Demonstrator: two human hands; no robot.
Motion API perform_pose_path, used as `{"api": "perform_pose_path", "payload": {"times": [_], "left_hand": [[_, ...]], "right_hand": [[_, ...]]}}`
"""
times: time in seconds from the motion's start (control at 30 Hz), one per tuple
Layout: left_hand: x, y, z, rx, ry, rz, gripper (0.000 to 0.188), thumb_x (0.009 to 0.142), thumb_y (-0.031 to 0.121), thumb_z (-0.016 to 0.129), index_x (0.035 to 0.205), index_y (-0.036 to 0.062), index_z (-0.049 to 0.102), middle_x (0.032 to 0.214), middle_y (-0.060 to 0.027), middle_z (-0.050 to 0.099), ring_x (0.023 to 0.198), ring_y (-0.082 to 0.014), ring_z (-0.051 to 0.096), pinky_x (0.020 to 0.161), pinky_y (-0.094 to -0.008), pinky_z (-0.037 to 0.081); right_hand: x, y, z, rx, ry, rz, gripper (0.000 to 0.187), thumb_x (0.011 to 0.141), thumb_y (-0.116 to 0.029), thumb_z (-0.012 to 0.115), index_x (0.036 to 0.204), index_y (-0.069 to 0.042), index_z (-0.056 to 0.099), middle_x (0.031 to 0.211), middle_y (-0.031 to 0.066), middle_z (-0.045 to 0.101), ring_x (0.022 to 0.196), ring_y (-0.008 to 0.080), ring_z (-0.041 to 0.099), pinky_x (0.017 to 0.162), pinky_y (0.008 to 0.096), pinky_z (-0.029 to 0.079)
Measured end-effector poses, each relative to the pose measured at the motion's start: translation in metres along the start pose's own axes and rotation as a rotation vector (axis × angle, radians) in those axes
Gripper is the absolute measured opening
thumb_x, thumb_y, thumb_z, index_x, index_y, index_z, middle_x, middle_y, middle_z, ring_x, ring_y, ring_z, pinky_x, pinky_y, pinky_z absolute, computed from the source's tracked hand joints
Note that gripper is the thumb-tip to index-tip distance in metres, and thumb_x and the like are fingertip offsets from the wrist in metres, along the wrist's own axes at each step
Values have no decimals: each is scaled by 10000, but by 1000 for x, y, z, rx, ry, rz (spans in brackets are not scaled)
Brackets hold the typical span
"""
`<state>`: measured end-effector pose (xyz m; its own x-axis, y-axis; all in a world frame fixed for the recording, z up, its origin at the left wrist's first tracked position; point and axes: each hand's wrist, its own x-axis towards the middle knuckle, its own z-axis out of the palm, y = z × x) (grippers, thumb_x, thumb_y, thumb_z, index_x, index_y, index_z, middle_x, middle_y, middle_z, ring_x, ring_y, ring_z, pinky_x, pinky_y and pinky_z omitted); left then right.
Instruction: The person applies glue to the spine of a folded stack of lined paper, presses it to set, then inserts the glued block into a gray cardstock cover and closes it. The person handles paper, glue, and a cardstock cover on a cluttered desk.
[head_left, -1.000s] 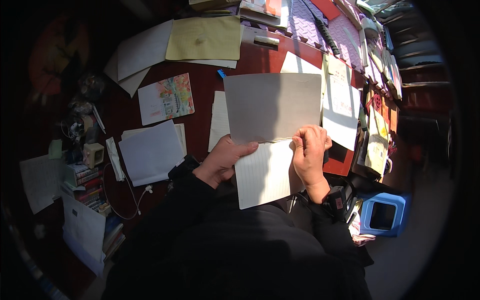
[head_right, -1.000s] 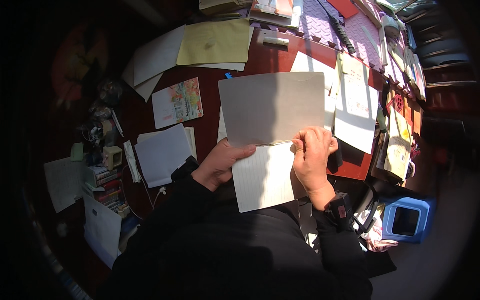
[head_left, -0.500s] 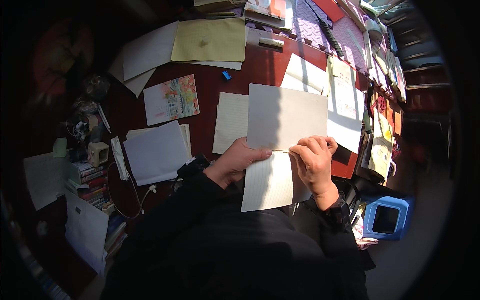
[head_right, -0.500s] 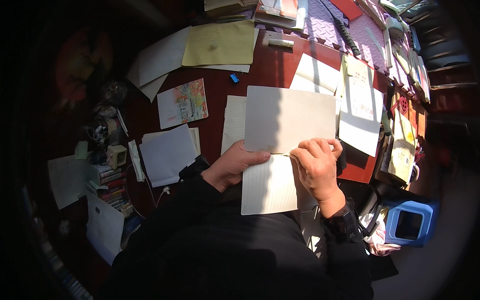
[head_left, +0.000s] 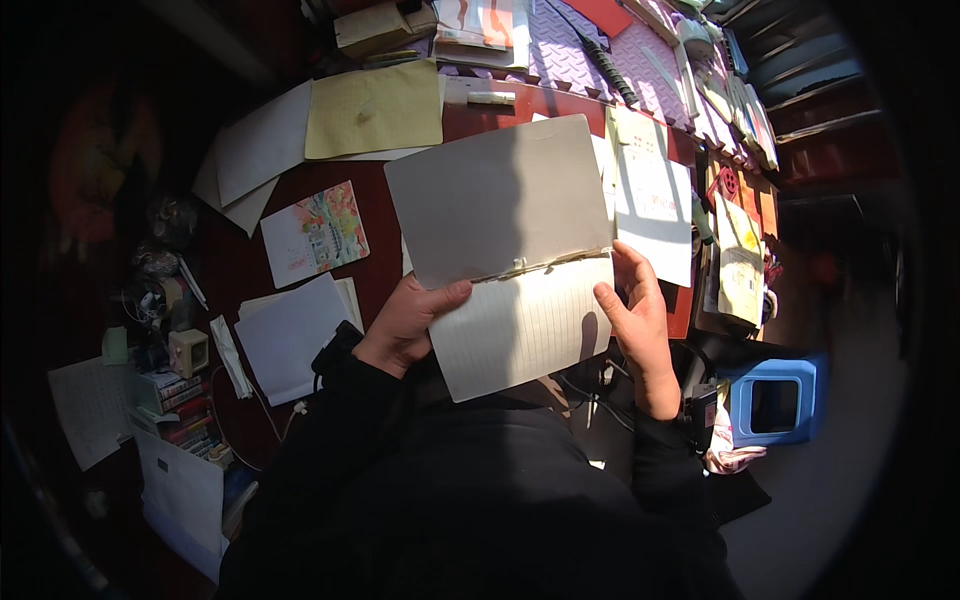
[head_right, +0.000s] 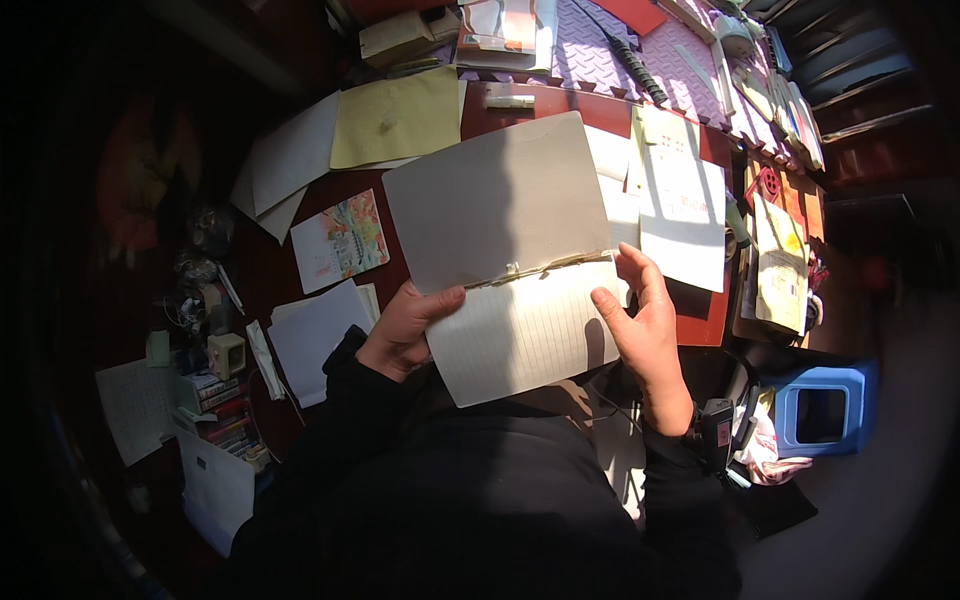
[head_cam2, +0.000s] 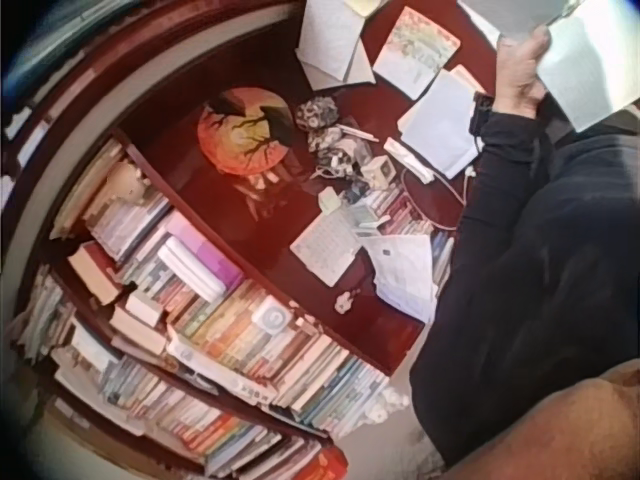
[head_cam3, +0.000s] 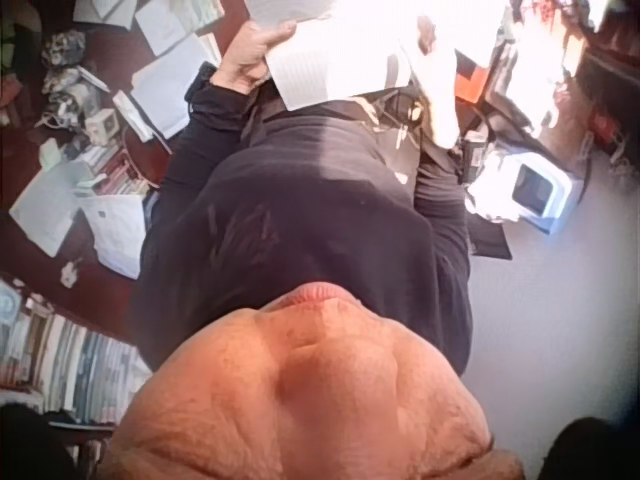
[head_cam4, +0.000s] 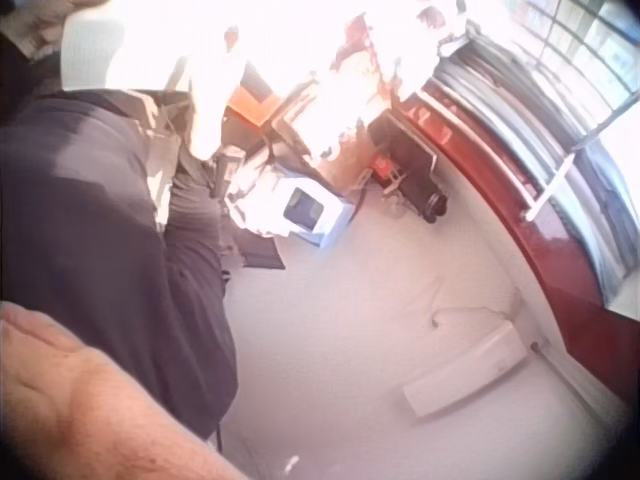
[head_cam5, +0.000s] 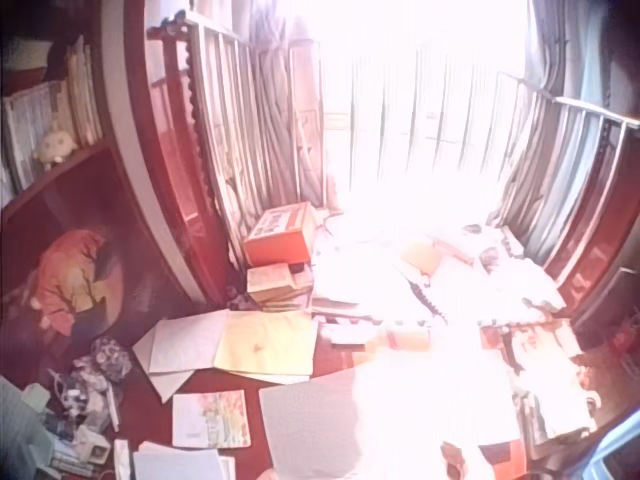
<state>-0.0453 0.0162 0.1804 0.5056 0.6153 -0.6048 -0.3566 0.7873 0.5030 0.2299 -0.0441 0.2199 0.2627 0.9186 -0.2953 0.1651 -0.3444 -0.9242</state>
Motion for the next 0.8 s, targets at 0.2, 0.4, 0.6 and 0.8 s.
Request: {"api": "perform_pose_path", "payload": {"times": [0.2, 0.4, 0.6, 0.8], "left_hand": [[11, 14, 18, 55, -1, 95, 480, 889, 70, 734, 1309, -2, 513, 1162, -123, 643, 1000, -215, 657, 879, -345, 564], [-4, 17, 69, 1305, 541, 1164, 598, 797, 49, 766, 1347, 59, 532, 1320, -136, 502, 1244, -316, 452, 1052, -419, 352], [4, 0, 118, 1442, 199, 1243, 207, 798, 129, 774, 985, 101, 690, 916, -21, 637, 898, -236, 582, 827, -378, 409], [19, -26, 135, 1443, 172, 1153, 158, 783, 124, 753, 884, 111, 632, 883, -3, 600, 860, -232, 577, 779, -376, 399]], "right_hand": [[-2, -22, -19, 606, -190, 162, 413, 958, -31, 618, 1326, 73, 463, 1056, 96, 685, 903, 84, 653, 820, 214, 524], [-6, -21, -10, 614, -130, 163, 375, 957, 5, 592, 1309, 63, 477, 960, 54, 662, 777, 31, 591, 730, 167, 489], [-12, -17, -1, 729, -243, 118, 349, 956, 0, 601, 1287, 16, 491, 945, 8, 627, 718, 24, 535, 680, 154, 451], [-21, -4, -12, 570, -96, 29, 188, 1003, -71, 594, 1173, -10, 540, 884, -33, 596, 629, -7, 420, 553, 155, 324]]}}
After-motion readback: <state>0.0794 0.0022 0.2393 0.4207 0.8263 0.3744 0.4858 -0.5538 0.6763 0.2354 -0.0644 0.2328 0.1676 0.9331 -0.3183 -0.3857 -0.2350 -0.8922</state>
